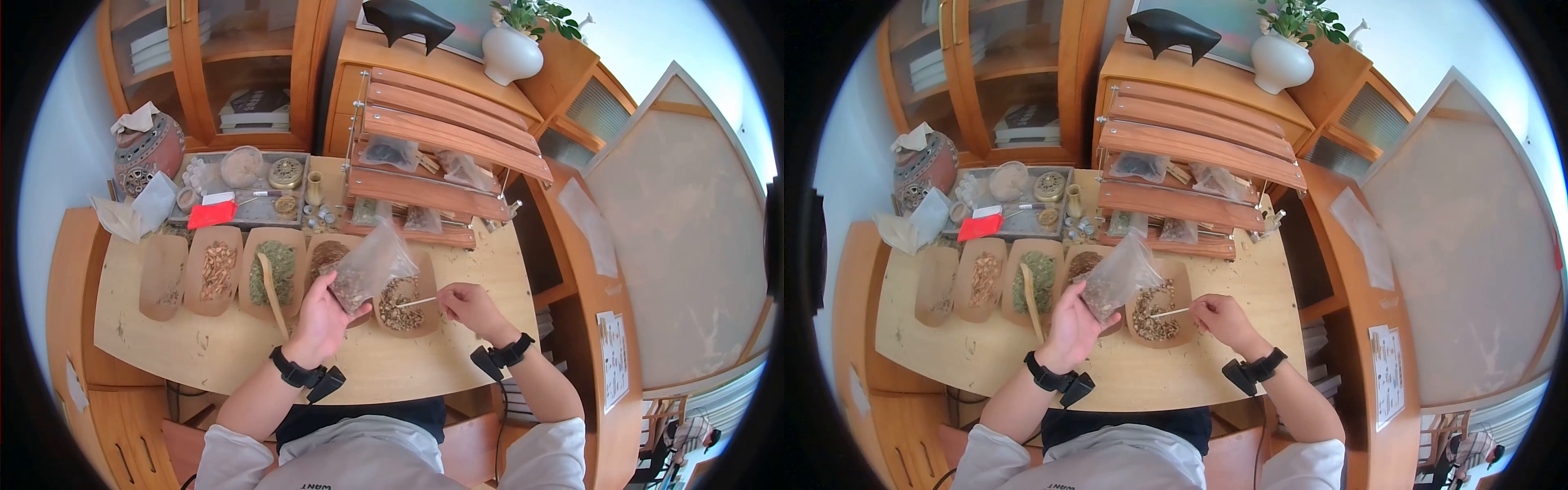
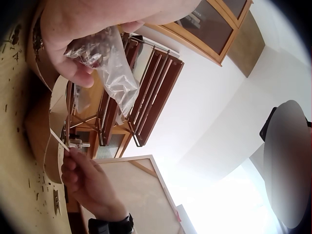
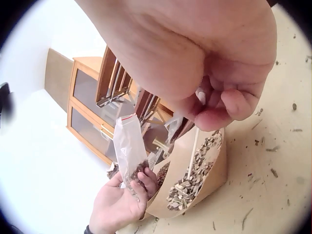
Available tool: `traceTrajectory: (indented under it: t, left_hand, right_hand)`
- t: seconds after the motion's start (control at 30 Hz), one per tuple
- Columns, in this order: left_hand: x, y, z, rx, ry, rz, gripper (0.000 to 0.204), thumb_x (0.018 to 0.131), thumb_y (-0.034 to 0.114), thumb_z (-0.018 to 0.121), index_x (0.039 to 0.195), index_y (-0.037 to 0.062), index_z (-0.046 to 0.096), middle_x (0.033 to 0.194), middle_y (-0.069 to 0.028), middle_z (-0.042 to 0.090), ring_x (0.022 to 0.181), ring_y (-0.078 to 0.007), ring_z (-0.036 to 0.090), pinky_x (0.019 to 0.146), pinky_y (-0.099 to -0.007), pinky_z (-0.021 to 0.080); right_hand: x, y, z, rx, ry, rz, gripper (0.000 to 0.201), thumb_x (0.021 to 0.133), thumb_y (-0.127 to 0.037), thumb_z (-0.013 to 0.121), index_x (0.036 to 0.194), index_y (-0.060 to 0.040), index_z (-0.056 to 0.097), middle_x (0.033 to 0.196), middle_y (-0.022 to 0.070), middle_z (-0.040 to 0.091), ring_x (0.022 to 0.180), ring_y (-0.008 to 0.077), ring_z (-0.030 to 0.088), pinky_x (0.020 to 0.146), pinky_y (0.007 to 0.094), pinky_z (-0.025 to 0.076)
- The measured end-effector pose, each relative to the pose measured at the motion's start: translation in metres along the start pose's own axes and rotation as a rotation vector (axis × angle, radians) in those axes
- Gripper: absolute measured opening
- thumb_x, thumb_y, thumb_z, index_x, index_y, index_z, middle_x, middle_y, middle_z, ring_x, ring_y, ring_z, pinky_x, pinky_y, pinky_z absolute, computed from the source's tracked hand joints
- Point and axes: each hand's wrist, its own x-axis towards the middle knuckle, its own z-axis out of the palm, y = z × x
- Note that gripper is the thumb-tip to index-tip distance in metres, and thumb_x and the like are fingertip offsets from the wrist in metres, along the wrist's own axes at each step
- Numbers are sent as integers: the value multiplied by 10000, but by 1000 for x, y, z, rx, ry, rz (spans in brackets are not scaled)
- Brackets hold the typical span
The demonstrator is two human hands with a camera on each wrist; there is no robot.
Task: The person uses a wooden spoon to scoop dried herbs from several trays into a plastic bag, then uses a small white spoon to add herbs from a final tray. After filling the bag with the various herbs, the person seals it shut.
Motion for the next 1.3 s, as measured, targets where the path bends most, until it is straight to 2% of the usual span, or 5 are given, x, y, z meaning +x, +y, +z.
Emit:
traceTrajectory:
  t: [0.4,0.73,1.0,1.2,1.3]
  left_hand:
    - [0,1,0,6,14,4,421,1000,383,446,1320,112,477,1271,-54,587,1143,-188,572,880,-396,499]
    - [-2,2,5,24,8,6,419,1002,385,433,1321,117,482,1273,-48,585,1152,-186,562,886,-397,493]
    - [-5,0,5,39,-31,-19,424,1005,380,421,1325,109,481,1267,-57,585,1130,-198,568,867,-400,511]
    - [4,-11,-6,-5,-40,-27,393,1009,352,433,1290,84,495,1144,-81,629,974,-217,630,808,-384,541]
    - [3,-16,-4,-32,-82,-25,368,1017,307,447,1273,47,497,1111,-121,638,934,-243,656,815,-407,562]
  right_hand:
    - [-3,3,-5,364,-38,204,169,970,-150,576,910,-10,648,744,-16,550,601,70,490,524,215,381]
    - [-16,-68,-55,358,151,43,163,969,-143,586,939,5,647,732,-15,538,585,65,481,524,205,374]
    - [-34,-94,-18,-7,345,-263,219,970,-171,601,999,35,673,749,23,632,612,81,575,558,220,450]
    - [-38,-15,-14,-53,412,-172,265,971,-181,572,988,58,687,785,69,671,595,97,604,546,243,473]
    - [-38,-1,0,-74,248,-50,293,966,-208,580,1066,50,677,785,79,683,618,117,632,590,258,499]
